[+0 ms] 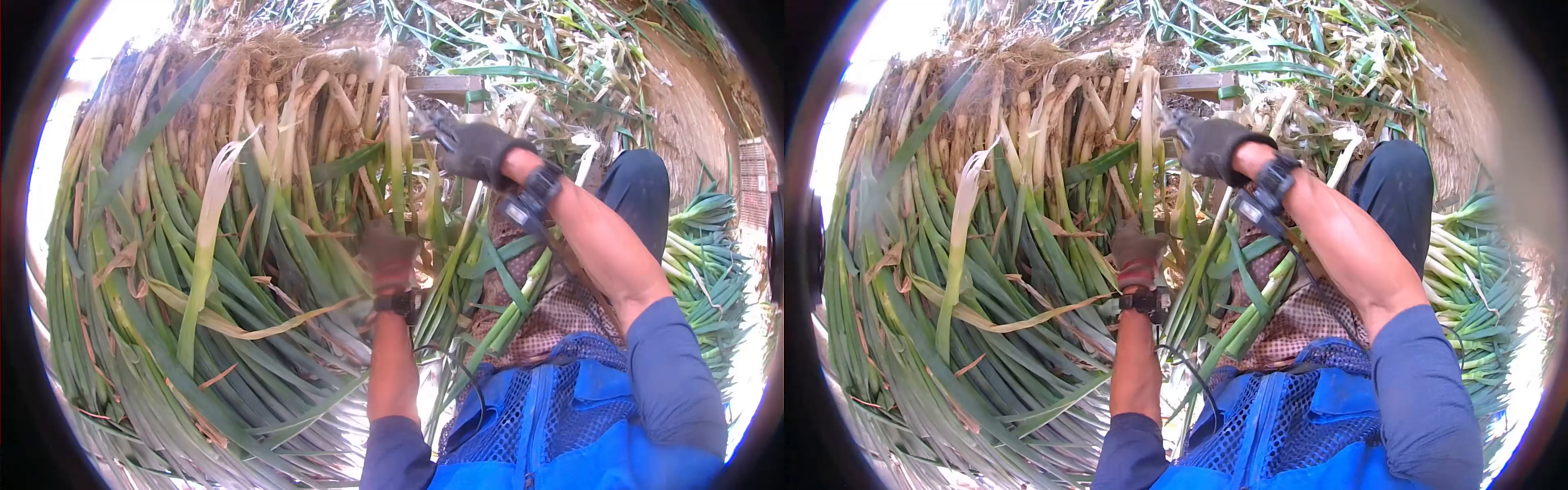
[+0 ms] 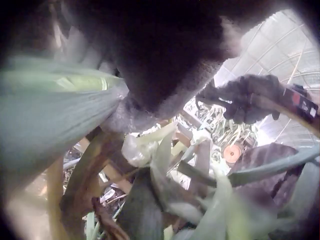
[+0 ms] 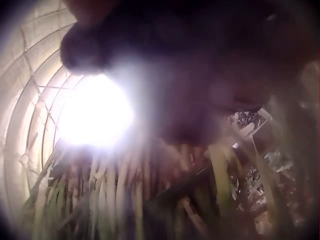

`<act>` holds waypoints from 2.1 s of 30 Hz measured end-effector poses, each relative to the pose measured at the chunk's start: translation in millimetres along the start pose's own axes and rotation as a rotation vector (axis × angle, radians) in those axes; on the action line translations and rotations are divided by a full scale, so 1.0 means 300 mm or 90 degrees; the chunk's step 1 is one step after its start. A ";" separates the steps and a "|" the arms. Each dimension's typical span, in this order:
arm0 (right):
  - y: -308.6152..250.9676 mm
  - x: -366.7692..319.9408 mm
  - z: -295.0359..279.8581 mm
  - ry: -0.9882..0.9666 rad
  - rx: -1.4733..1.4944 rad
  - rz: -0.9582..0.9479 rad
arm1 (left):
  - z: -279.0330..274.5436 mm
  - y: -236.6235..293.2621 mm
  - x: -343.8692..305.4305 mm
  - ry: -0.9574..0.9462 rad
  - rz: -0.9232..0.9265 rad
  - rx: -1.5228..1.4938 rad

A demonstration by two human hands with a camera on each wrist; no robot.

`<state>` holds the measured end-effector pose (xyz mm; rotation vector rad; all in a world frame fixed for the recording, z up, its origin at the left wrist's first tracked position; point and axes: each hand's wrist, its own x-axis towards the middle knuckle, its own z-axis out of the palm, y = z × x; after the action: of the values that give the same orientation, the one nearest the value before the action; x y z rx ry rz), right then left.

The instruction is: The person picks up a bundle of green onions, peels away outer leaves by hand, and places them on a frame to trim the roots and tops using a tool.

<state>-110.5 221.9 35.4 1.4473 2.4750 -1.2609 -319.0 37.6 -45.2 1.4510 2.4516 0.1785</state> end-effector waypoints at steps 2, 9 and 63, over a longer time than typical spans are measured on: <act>-0.012 -0.119 0.003 -0.071 0.092 -0.037 | -0.036 0.004 -0.002 -0.048 -0.035 -0.122; -0.053 -0.462 -0.004 -0.317 0.073 -0.086 | -0.079 0.014 -0.035 -0.117 -0.103 -0.318; -0.097 -0.396 0.083 -0.207 -0.001 -0.061 | 0.117 -0.073 -0.165 -0.079 -0.103 0.073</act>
<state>-72.9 112.2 82.1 1.0339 2.3470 -1.3813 -304.1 -17.7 -75.2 1.2582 2.4970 -0.0847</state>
